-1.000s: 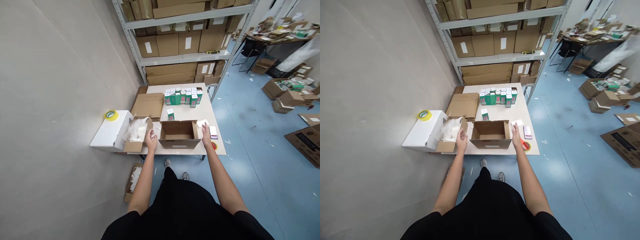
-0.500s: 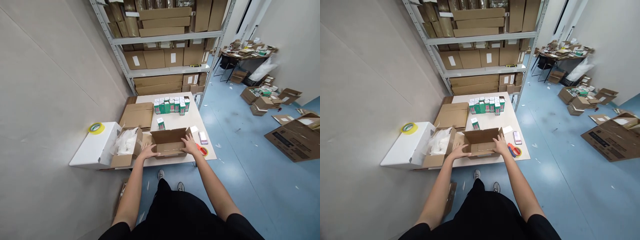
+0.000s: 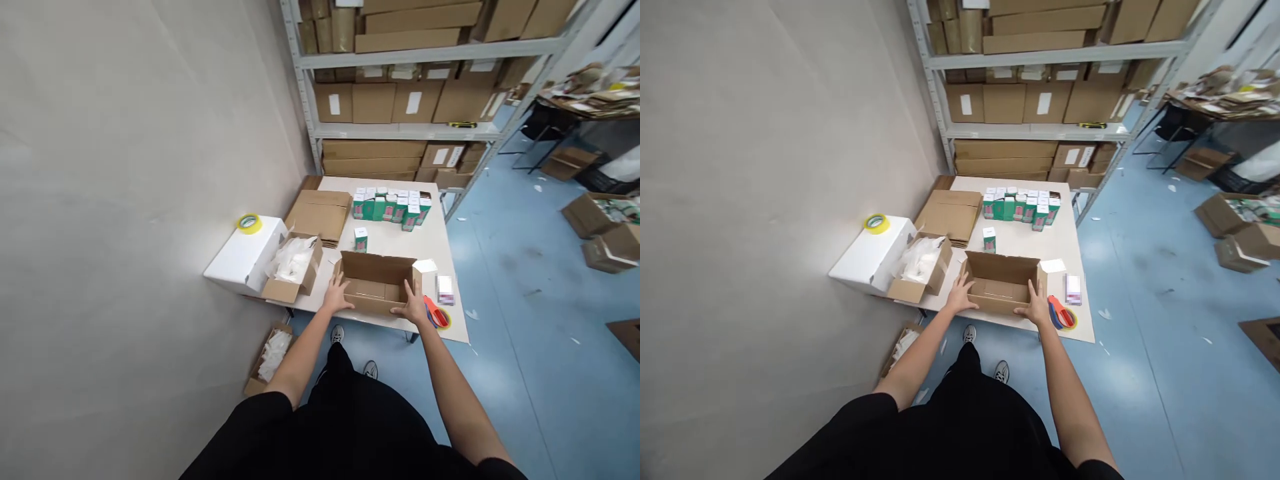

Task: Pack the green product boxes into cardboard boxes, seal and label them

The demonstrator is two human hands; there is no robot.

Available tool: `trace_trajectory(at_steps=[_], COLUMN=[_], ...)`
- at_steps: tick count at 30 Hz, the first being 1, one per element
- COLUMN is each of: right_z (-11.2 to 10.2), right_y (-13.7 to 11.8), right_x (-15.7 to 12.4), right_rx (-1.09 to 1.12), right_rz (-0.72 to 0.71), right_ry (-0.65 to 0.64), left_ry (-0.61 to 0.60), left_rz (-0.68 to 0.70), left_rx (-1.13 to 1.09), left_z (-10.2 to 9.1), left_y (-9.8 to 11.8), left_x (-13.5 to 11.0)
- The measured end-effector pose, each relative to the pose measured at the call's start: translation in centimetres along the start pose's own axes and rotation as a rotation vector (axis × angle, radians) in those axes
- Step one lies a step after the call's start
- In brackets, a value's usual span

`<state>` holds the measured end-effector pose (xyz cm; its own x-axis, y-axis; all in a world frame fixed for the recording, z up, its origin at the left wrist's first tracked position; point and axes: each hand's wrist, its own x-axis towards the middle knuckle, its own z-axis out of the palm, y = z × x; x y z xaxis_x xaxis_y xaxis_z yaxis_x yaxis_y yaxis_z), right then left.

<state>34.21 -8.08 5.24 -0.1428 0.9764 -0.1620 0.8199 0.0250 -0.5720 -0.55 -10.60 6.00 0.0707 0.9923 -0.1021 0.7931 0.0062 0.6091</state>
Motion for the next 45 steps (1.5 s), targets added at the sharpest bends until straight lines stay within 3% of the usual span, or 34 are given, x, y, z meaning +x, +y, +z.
trace_trajectory(at_steps=[3,8,12,15,18,23,30,34,37,41,45], right_z=[0.5,-0.6,-1.0,-0.9,-0.9,-0.5,1.4,1.1,0.6,1.0,3.1], right_y=[0.3,-0.2,-3.2,-5.6,-6.6,-6.1,-6.4,-6.1,-6.3,-9.4,-16.6], right_x=[-0.2,0.9,3.5,6.5,10.0,14.5,15.5,15.8,15.7,14.7,13.5], right_rx=[0.058,-0.119,-0.130,-0.148,-0.227,-0.294,-0.419,-0.448,-0.416,-0.299,-0.057], right_rz=[-0.039,-0.010,-0.208,-0.305,-0.257,-0.182,-0.078,-0.073,-0.071,-0.083,-0.266], right_ry=[0.063,0.063,0.179,0.147,0.078,-0.025,-0.060,-0.121,-0.098,0.028,0.128], left_ry=[0.087,0.077,0.068,0.067,0.077,0.076,0.094,0.111,0.102,0.085,0.099], left_rz=[-0.003,0.060,0.044,0.017,0.031,0.040,0.012,-0.003,0.010,0.068,0.113], left_rx=[-0.001,0.032,0.030,0.025,0.012,0.004,0.016,0.012,0.004,0.009,0.009], left_z=[1.3,1.6,1.6,1.7,1.8,1.7,2.1,2.3,2.3,2.1,1.1], left_y=[0.0,-0.5,-0.7,-0.8,-1.0,-1.2,-1.1,-0.9,-0.7,-1.0,-2.1], left_x=[0.0,-0.1,-0.1,-0.2,-0.3,-0.1,0.1,0.0,-0.2,-0.7,-1.3])
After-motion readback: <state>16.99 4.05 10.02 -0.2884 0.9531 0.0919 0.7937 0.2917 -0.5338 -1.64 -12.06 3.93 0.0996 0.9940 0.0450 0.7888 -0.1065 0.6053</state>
